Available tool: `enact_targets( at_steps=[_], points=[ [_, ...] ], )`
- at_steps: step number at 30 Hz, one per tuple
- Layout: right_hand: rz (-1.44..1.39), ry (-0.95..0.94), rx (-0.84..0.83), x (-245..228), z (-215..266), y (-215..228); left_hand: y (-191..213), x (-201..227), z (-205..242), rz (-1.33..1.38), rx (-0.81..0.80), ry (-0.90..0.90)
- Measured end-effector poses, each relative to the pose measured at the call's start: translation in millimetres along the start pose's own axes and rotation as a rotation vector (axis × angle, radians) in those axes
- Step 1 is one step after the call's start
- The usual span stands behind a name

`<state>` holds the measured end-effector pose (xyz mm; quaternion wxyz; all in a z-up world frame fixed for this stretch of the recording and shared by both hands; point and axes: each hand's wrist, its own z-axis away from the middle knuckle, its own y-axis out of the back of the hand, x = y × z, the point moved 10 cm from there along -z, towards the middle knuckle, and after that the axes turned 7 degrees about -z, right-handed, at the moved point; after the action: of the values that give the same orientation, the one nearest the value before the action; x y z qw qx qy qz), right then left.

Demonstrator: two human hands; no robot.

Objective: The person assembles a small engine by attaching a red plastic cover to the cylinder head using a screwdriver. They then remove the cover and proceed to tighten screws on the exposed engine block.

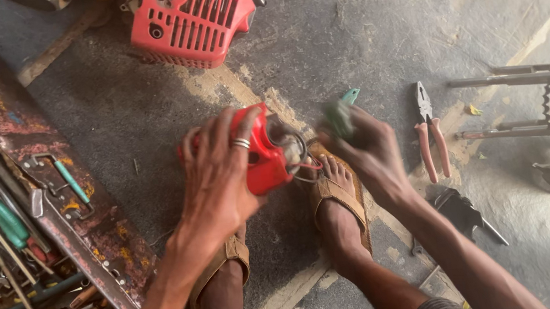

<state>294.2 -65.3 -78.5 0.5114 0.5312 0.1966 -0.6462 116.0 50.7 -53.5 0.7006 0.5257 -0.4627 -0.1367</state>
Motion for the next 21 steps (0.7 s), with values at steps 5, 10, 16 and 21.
enact_targets(
  at_steps=[5, 10, 16, 21],
  points=[
    [-0.071, -0.050, -0.294, 7.3, -28.9, -54.1, -9.0, 11.6, 7.1, -0.065, -0.092, -0.009],
    [0.184, -0.046, -0.346, 8.2, -15.6, -52.6, -18.0, 22.9, 14.2, -0.338, -0.219, -0.008],
    [-0.031, -0.107, -0.451, 19.3, 2.4, -60.1, -18.3, 31.1, 13.6, -0.128, -0.188, 0.032],
    [0.043, -0.324, -0.330, 40.5, 36.3, -34.4, -15.3, 32.3, 8.4, -0.168, -0.172, 0.050]
  ],
)
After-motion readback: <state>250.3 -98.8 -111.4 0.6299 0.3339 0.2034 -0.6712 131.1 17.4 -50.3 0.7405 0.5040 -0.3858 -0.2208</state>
